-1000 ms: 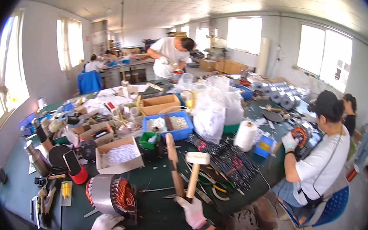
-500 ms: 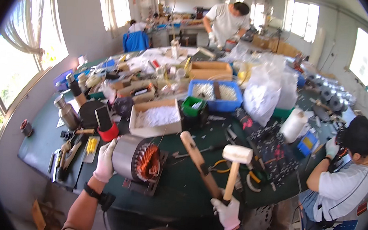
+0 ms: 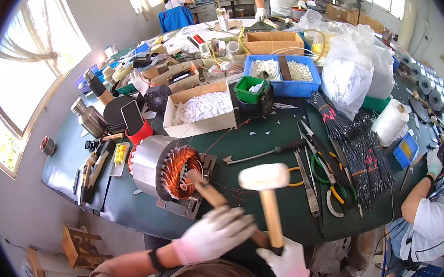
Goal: Assembling and shaping the copper windings of an electric motor stator using various hand tools.
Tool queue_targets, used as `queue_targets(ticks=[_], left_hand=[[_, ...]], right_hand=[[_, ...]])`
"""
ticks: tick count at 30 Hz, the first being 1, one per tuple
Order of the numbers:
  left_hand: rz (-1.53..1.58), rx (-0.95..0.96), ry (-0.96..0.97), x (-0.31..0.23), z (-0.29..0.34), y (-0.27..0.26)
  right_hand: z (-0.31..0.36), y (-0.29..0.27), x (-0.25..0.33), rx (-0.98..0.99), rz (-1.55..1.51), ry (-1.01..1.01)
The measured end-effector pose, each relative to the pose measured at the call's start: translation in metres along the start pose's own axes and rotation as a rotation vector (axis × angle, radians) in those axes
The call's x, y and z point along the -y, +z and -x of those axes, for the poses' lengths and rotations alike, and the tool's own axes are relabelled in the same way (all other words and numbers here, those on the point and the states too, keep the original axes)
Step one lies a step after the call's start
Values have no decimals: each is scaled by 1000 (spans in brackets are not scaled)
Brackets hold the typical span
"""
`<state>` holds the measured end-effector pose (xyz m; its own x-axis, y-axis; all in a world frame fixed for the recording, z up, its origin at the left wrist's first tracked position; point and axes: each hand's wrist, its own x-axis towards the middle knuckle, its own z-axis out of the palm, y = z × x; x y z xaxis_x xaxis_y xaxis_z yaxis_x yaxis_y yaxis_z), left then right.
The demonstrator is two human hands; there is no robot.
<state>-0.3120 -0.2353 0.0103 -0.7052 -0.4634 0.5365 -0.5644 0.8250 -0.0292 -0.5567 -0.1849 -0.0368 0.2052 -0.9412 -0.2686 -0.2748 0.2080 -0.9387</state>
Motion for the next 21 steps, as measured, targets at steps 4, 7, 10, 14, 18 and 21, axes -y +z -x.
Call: queue_targets(ticks=[4,7,10,14,18,21], left_hand=[[86,407,-253,-2,1,69],[-48,392,-160,10,-3,74],[-71,325,-153,10,10,77],[-143,166,-37,3,4,85],[2,298,-68,9,7,78],[173,314,-27,-7,3,58]], right_hand=[[-33,-17,31,67,406,-374],[-43,-62,89,-41,521,-504],[-26,-76,147,-246,117,-549],[-58,-57,35,131,184,-541],[-89,-64,94,41,916,-643],[-65,-70,154,-146,482,-809]])
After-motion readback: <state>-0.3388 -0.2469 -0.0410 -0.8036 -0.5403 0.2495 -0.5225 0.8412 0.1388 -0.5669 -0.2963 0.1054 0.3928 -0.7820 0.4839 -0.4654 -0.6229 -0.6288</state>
